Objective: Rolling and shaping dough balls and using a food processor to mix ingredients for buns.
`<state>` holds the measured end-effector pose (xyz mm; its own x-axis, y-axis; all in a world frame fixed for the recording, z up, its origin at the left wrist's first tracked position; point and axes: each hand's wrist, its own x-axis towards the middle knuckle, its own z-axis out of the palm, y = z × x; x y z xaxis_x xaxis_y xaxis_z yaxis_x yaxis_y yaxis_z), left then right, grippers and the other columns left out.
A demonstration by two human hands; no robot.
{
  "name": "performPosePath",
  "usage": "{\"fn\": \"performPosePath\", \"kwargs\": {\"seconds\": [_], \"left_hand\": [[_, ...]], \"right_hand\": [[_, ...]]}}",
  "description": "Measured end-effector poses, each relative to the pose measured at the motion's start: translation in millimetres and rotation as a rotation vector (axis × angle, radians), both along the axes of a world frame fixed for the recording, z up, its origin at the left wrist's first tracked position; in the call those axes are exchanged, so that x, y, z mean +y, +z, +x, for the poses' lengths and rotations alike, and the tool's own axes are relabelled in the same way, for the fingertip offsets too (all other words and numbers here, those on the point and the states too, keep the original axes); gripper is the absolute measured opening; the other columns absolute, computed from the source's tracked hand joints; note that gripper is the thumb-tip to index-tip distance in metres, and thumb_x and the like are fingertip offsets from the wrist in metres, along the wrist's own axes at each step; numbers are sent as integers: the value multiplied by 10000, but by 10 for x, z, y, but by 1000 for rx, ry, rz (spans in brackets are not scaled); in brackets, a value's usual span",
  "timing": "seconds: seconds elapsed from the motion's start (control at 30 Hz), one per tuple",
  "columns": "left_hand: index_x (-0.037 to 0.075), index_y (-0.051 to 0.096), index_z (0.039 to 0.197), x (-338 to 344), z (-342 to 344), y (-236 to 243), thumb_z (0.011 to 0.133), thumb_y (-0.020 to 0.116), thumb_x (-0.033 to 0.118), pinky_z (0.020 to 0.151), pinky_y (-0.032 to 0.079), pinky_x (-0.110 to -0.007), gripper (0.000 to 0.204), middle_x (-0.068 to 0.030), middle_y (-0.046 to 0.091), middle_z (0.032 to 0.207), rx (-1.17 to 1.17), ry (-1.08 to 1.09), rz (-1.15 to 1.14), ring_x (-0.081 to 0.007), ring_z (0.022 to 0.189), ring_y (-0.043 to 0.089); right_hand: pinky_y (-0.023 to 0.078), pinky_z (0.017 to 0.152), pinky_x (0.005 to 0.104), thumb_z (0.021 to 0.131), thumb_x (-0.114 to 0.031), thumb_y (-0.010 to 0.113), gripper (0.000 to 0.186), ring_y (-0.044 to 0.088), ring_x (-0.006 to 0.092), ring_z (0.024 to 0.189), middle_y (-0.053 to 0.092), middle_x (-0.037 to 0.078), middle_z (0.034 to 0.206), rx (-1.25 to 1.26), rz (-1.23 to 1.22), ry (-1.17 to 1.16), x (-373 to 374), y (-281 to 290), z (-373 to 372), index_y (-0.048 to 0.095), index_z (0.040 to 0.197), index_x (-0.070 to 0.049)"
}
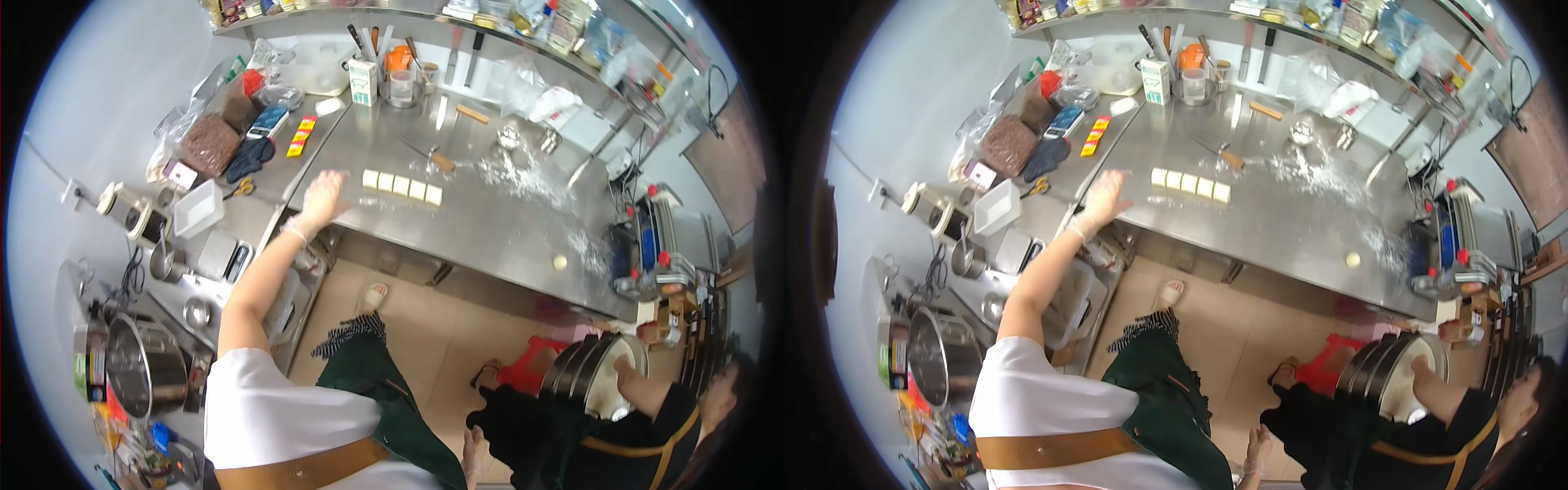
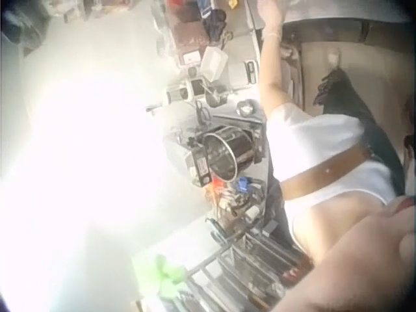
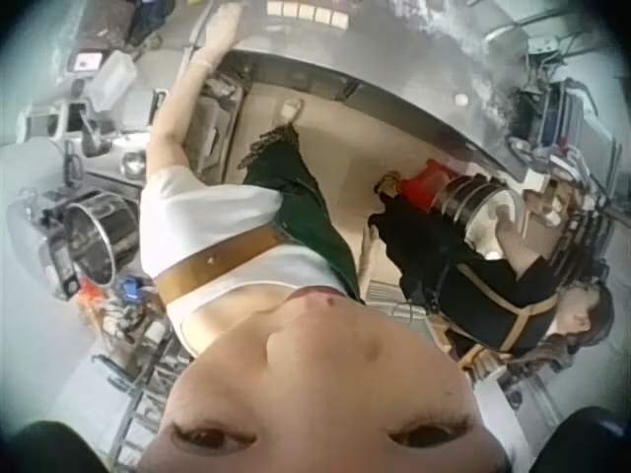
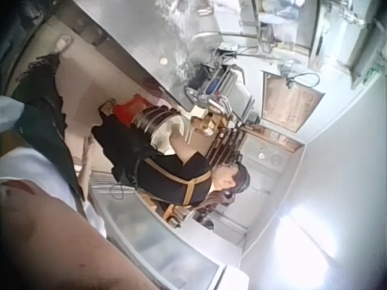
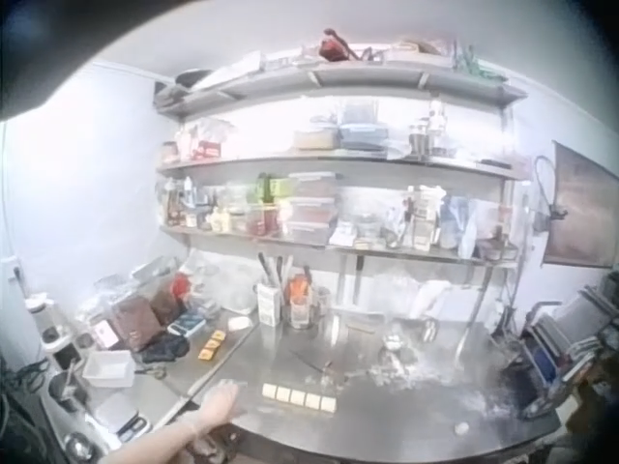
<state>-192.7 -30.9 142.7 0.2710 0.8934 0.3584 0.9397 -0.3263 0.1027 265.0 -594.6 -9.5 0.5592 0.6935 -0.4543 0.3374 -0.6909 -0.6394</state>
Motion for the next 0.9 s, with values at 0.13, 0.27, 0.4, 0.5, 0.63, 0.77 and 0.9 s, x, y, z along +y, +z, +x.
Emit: {"fn": "performPosePath", "kwargs": {"seconds": [0.13,0.27,0.4,0.5,0.63,0.77,0.9], "left_hand": [[76,466,1378,1951,-370,108,649,911,276,981,498,-422,877,-110,548,1238,141,101,54,-307,1252,513],[92,412,1453,3703,-405,169,653,917,288,1030,475,-436,966,-95,504,1358,190,169,-64,-289,1350,449],[108,451,1442,4981,-556,21,683,875,243,988,499,-397,880,-59,549,1297,374,122,146,-270,1301,495],[117,522,1370,5553,-678,-107,755,796,195,950,512,-385,678,-37,592,1225,506,55,147,-255,1240,541],[131,632,1146,5863,-607,-153,858,671,160,920,514,-398,292,-38,655,1099,515,-45,125,-248,1142,611],[135,610,1159,5832,-731,-82,859,690,158,1016,479,-452,312,-69,656,1111,487,-55,7,-274,1141,627],[145,624,1144,5409,-787,210,801,748,183,1074,435,-491,366,-89,667,1053,433,-97,125,-272,1057,675]], "right_hand": [[543,889,391,946,-239,642,461,705,301,1045,726,233,1089,-56,-389,49,1127,448,-411,602,1334,6],[540,887,397,942,-269,644,474,703,313,1045,723,238,1091,-66,-410,31,2127,554,-712,606,1329,2],[537,884,404,938,-299,645,488,702,324,1044,719,243,1093,-54,-441,19,2673,540,-990,611,1325,-3],[534,882,409,935,-322,646,500,700,333,1044,716,247,1095,-37,-461,18,2880,534,-1137,614,1322,-7],[531,880,415,931,-352,647,515,698,344,1043,712,252,1097,-12,-485,7,2893,556,-1341,619,1317,-12],[528,877,422,928,-383,649,532,696,355,1042,709,257,1099,44,-485,23,2683,586,-1510,623,1312,-17],[534,892,424,928,-346,658,503,703,365,1031,723,238,1077,85,-384,-58,2965,826,-1712,626,1310,-20]]}}
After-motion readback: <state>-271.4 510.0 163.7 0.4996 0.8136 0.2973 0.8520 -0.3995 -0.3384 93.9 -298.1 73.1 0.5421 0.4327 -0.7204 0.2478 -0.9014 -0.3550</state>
